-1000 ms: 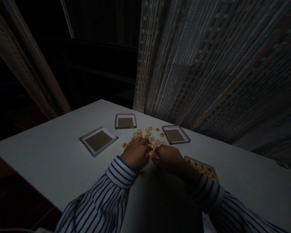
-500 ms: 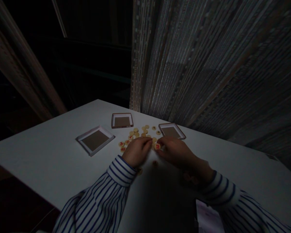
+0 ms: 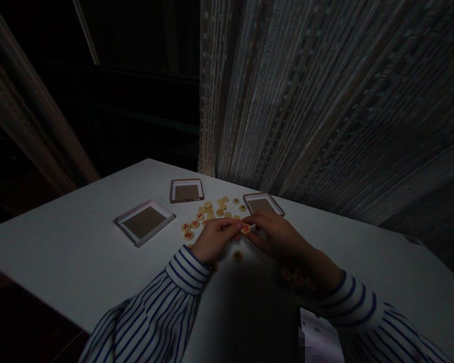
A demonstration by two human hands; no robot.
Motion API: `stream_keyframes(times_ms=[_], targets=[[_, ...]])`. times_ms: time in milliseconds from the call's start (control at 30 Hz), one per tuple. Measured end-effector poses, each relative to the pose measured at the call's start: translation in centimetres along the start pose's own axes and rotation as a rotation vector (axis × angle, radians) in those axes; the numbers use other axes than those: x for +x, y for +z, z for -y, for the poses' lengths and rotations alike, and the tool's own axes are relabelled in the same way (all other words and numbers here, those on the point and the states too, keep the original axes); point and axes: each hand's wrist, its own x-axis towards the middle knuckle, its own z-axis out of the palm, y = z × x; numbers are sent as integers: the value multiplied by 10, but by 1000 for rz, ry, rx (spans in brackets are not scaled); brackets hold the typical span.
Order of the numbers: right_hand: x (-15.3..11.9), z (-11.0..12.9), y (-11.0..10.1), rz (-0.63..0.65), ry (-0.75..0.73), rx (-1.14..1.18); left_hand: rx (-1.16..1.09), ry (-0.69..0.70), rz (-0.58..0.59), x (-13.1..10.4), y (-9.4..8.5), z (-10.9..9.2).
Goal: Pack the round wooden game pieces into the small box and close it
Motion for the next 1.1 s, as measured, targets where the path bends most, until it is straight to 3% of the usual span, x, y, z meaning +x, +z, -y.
stream_keyframes(times_ms=[200, 500, 1100], targets=[[-6, -4, 3, -111, -34, 104, -138, -45, 47, 0, -1, -1], [-13, -6, 4, -135, -8, 215, -276, -52, 84, -2, 2, -2], [-26, -14, 10, -244, -24, 223, -368, -88, 49, -7, 12, -5]])
